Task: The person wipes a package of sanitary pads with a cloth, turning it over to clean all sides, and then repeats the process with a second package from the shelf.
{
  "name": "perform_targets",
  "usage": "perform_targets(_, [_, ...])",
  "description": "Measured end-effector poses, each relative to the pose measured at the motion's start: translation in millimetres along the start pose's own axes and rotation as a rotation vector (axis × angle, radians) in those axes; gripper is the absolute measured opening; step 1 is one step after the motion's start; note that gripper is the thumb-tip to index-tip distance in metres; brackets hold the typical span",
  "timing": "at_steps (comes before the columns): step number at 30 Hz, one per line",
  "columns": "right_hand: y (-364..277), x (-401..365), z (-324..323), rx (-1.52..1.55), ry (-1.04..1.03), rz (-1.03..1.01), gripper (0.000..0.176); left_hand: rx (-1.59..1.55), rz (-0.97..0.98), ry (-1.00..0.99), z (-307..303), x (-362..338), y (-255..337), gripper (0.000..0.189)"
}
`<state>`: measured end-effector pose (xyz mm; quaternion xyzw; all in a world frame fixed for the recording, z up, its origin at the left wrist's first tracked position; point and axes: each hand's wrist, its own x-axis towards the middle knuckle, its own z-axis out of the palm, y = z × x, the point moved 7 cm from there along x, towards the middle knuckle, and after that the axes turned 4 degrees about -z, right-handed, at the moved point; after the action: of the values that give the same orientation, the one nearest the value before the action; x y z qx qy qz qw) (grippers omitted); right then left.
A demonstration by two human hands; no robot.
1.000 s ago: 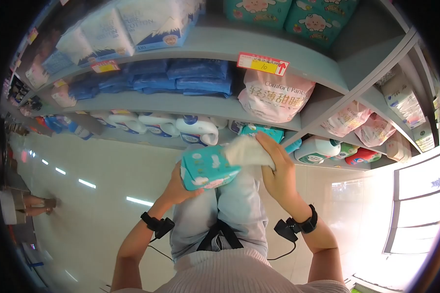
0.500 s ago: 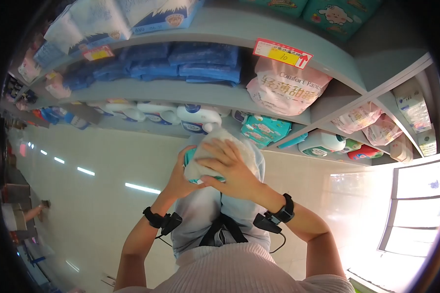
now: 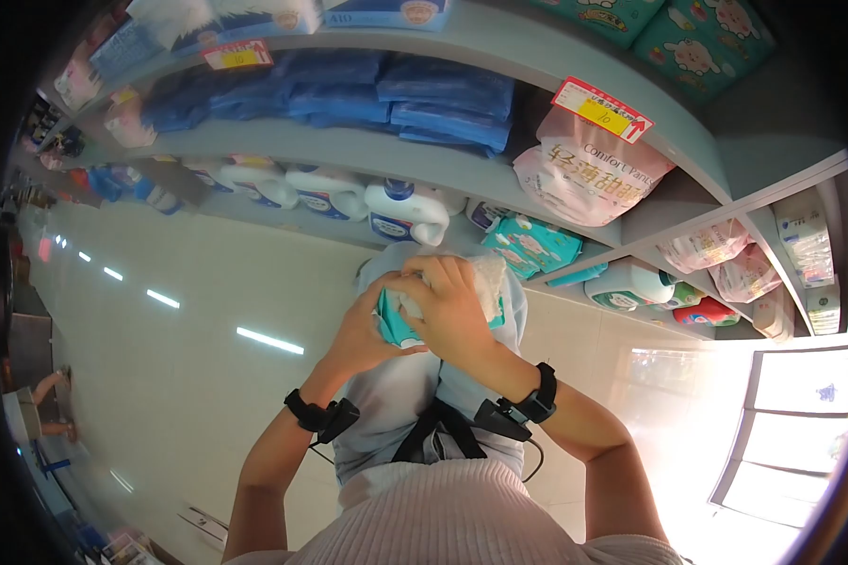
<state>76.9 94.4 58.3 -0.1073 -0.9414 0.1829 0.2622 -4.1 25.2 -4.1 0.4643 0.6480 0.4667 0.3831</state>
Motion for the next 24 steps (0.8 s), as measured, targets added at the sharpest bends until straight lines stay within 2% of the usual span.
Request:
perform_targets(3, [-1.9,1.2,0.4,0.088,0.030,0.040,0.031,-0.026,-0.002,0.035,-0.2,-0.3,-1.4,0.095])
perform_targets(5, [0.5,4.5,-1.9,0.031,0.039,0.050,0.032,-0.014,0.085,0.125,-4.9,0.8,7.3,0.085])
perform_targets(9, [-12.4,11.5,-6.6,-0.086,-0.013,-0.023,0.029,-0.008,0.140,0.123,-5.8,3.8,5.4,0.087])
perform_targets(11, [-17.8,11.4,-3.4,-0.124,-0.151,-0.071,0.027,0.032,0.051,0.080,-6.1,3.9,-1.5,0.087])
perform_targets(12, [-20.2,10.7,-8.8,-0.126,-0.150,-0.071,0.027,0.032,0.054,0.080,-6.3,3.9,-3.0,0.087])
perform_targets(14, [-25.2,5.1,-7.5,-0.034,-0.320,-0.100,0.026,0.037,0.097,0.063,-4.4,4.4,-4.0,0.087])
perform_targets(18, [-24.3,2.0,-6.3,0.010,-0.354,-0.109,0.024,0.051,0.070,0.052,-4.4,0.7,2.3,0.087])
perform_targets(20, [-21.4,8.1,0.4,-0.123,-0.289,-0.106,0.019,0.027,0.021,0.052,-4.3,0.6,3.4,0.090])
perform_targets(24, [-16.9,17.4,19.8,-0.266,-0.286,-0.050,0.023,0.043,0.007,0.095,-2.9,-0.1,-7.9,0.093])
